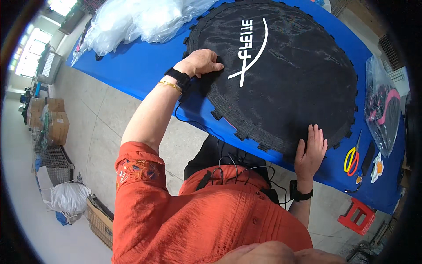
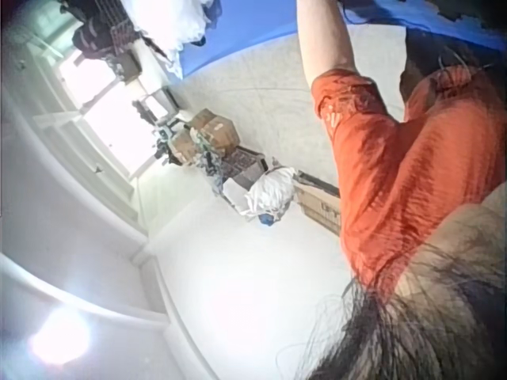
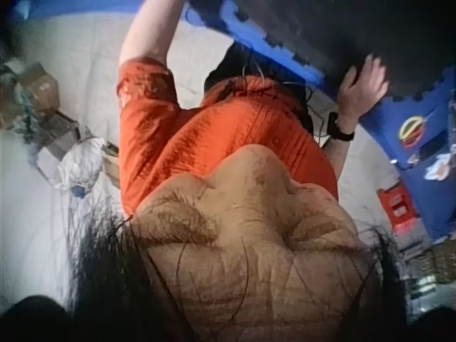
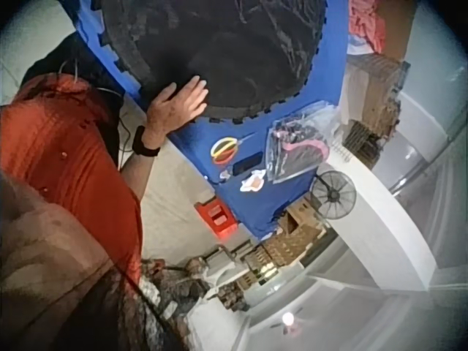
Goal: Folding and inspecting a circular black mesh trampoline cover on a factory workbench.
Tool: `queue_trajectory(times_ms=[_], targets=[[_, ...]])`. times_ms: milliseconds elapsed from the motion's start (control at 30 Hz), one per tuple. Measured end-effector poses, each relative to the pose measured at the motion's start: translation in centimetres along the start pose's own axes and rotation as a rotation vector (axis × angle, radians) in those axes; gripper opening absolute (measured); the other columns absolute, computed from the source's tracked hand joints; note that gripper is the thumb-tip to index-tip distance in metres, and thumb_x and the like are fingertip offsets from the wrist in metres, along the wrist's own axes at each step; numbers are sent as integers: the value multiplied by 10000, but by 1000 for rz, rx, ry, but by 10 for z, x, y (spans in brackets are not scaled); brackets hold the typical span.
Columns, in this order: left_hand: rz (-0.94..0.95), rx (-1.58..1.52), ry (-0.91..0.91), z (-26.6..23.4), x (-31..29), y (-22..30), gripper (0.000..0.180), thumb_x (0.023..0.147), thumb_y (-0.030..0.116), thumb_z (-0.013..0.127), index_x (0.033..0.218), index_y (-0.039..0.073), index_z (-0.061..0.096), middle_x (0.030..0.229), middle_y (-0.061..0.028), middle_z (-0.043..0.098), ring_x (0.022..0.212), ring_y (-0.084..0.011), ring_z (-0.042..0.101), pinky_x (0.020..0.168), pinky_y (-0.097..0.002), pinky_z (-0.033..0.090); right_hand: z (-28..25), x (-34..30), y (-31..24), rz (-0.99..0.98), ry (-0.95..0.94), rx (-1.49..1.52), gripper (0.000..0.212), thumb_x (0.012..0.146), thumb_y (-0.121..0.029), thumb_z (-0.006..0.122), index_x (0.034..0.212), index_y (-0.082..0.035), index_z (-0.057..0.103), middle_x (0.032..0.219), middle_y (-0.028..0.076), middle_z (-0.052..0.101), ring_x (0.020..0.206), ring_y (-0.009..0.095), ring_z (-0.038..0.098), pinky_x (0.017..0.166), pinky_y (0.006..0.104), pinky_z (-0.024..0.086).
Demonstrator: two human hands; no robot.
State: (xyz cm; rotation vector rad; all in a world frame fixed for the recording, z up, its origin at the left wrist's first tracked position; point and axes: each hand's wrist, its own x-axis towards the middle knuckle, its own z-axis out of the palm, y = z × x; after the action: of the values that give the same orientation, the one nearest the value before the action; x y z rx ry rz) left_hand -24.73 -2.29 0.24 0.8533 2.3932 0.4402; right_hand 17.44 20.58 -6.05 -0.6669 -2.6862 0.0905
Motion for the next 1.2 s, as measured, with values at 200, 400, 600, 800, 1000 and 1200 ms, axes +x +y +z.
queue_trajectory(times_ms=[200,400,600,800,1000,1200], targets=[[-63,222,30,6,7,24,849,826,771,721,1041,-46,806,1106,-263,781,1080,-422,746,970,-452,572,1,0,1,-12,5,-5,517,1061,-240,596,1544,-56,573,1603,180,557,1523,402,471,1258,616,286],[-75,211,25,12,16,20,848,820,762,738,1058,-49,803,1110,-267,781,1106,-409,744,987,-448,569,-1,1,-1,-14,10,-2,515,1064,-238,585,1545,-54,569,1600,180,559,1517,405,474,1255,615,288],[-93,223,33,14,19,17,869,801,791,736,1081,-29,810,1129,-238,788,1126,-398,743,998,-443,568,-1,1,-1,-12,8,12,512,1067,-245,585,1544,-57,573,1602,175,559,1518,409,474,1260,616,281],[-153,341,6,17,9,40,947,776,883,681,1120,13,823,1161,-190,798,1152,-363,746,999,-423,573,-1,0,-1,-2,13,9,498,1066,-236,595,1530,-56,588,1603,178,561,1524,406,473,1259,623,288],[-150,362,2,19,8,46,967,785,915,650,1141,32,826,1190,-167,797,1183,-356,738,1014,-420,566,0,0,-1,-8,20,4,500,1060,-230,603,1527,-55,590,1601,177,563,1521,404,477,1256,624,293],[-141,384,9,22,8,47,936,800,904,650,1149,54,829,1190,-164,797,1185,-348,737,1013,-407,564,-1,0,-1,-18,27,22,506,1050,-211,611,1536,-72,585,1604,169,560,1521,401,477,1256,616,291]])
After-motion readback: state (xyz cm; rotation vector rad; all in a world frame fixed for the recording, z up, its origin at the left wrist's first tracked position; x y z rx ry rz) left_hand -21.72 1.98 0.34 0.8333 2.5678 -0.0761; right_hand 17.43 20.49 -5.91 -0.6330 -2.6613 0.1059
